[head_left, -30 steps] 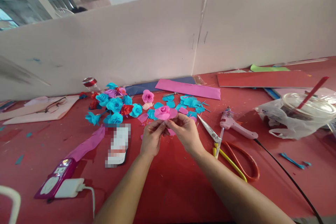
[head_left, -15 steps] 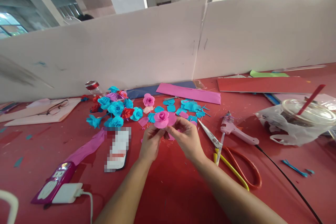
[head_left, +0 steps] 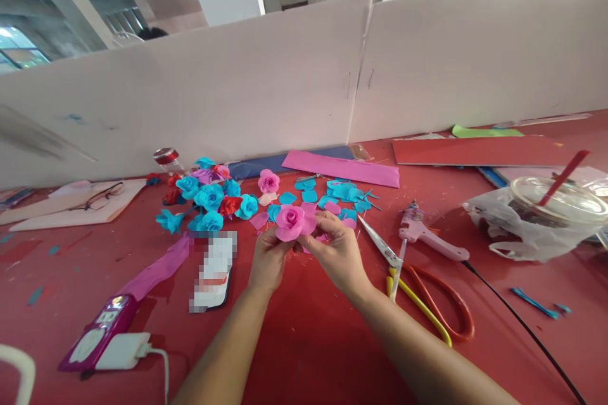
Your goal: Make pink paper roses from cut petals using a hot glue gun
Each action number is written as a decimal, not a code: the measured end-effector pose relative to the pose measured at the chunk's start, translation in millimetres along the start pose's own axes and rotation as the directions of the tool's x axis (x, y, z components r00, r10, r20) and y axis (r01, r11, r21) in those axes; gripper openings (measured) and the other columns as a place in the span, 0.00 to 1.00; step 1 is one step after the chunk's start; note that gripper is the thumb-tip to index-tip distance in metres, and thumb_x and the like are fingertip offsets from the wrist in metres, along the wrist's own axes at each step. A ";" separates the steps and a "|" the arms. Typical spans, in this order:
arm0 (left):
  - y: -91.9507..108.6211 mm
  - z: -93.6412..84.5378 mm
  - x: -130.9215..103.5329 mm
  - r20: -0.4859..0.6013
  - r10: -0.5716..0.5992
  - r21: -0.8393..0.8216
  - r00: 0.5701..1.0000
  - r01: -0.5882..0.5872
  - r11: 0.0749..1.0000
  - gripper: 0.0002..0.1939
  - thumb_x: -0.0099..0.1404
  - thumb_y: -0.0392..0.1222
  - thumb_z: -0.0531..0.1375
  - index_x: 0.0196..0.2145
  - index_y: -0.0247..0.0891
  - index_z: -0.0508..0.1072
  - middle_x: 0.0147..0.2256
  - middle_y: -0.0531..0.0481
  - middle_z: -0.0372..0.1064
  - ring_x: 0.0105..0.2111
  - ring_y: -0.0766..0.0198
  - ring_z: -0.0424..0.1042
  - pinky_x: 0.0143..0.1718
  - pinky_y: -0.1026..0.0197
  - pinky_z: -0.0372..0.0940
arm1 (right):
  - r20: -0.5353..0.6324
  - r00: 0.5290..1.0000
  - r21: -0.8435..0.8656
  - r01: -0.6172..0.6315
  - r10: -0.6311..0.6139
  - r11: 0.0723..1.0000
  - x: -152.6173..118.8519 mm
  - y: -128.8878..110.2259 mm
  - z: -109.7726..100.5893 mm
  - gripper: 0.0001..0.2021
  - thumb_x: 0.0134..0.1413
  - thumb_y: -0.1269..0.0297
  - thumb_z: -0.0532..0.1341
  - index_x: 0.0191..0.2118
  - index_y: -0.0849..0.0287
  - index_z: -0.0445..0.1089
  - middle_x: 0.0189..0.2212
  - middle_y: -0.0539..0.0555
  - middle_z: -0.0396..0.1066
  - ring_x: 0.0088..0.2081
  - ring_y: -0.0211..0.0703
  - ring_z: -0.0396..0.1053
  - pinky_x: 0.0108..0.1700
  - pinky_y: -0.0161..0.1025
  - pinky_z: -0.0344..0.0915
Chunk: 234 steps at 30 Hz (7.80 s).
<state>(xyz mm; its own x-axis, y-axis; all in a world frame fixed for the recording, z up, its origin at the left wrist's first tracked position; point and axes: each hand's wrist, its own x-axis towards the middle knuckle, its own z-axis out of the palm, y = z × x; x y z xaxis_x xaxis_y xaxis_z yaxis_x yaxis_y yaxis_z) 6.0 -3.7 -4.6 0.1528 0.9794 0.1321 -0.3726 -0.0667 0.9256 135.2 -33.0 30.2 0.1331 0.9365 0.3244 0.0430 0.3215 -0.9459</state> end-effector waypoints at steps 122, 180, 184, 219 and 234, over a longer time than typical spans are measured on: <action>2.9 2.8 -1.1 -0.116 -0.033 -0.024 0.993 0.030 0.999 0.07 0.49 0.38 0.69 0.28 0.40 0.79 0.29 0.53 0.72 0.32 0.67 0.69 0.39 0.63 0.64 | 0.042 0.996 -0.094 -0.075 0.080 0.993 -0.9 18.9 8.6 0.09 0.53 0.63 0.58 0.36 0.59 0.75 0.31 0.53 0.76 0.33 0.44 0.71 0.37 0.39 0.64; 1.2 9.0 -1.7 -0.119 -0.171 -0.254 0.978 0.137 0.958 0.07 0.50 0.40 0.69 0.26 0.35 0.77 0.28 0.48 0.75 0.30 0.64 0.72 0.34 0.62 0.63 | 0.110 0.978 -0.199 -0.152 0.177 0.968 1.8 21.1 6.2 0.07 0.48 0.63 0.61 0.31 0.59 0.74 0.23 0.51 0.74 0.21 0.40 0.67 0.25 0.36 0.62; 6.0 3.9 1.8 -0.191 -0.154 -0.257 0.969 0.102 0.961 0.10 0.47 0.42 0.70 0.25 0.36 0.77 0.24 0.50 0.74 0.30 0.64 0.73 0.40 0.59 0.64 | 0.044 0.993 -0.277 -0.089 0.105 0.957 7.1 21.7 -1.1 0.07 0.48 0.62 0.60 0.28 0.58 0.74 0.21 0.51 0.73 0.21 0.40 0.65 0.24 0.35 0.59; 16.3 -16.1 12.2 -0.205 -0.221 -0.434 0.953 0.114 0.894 0.05 0.53 0.34 0.68 0.29 0.34 0.76 0.28 0.50 0.76 0.33 0.65 0.76 0.44 0.60 0.69 | 0.052 0.998 -0.405 -0.021 0.046 0.914 4.2 16.3 2.2 0.13 0.48 0.61 0.62 0.41 0.55 0.72 0.43 0.57 0.73 0.48 0.53 0.67 0.50 0.50 0.60; 15.9 -15.5 14.8 -0.358 -0.146 -0.450 0.922 -0.034 0.892 0.10 0.44 0.37 0.72 0.27 0.36 0.77 0.26 0.51 0.75 0.30 0.67 0.75 0.39 0.63 0.66 | 0.294 0.932 -0.749 0.087 0.211 0.657 -7.3 21.1 9.0 0.12 0.57 0.67 0.54 0.28 0.55 0.72 0.26 0.51 0.75 0.27 0.41 0.70 0.26 0.34 0.50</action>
<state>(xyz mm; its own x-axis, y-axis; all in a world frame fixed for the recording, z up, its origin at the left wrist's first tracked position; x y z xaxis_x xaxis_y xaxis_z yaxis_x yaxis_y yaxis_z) -11.9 12.7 6.6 -0.1323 0.9813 -0.1398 -0.7498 -0.0068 0.6616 126.3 -31.9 7.9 -0.1580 0.9820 0.1031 0.7817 0.1882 -0.5946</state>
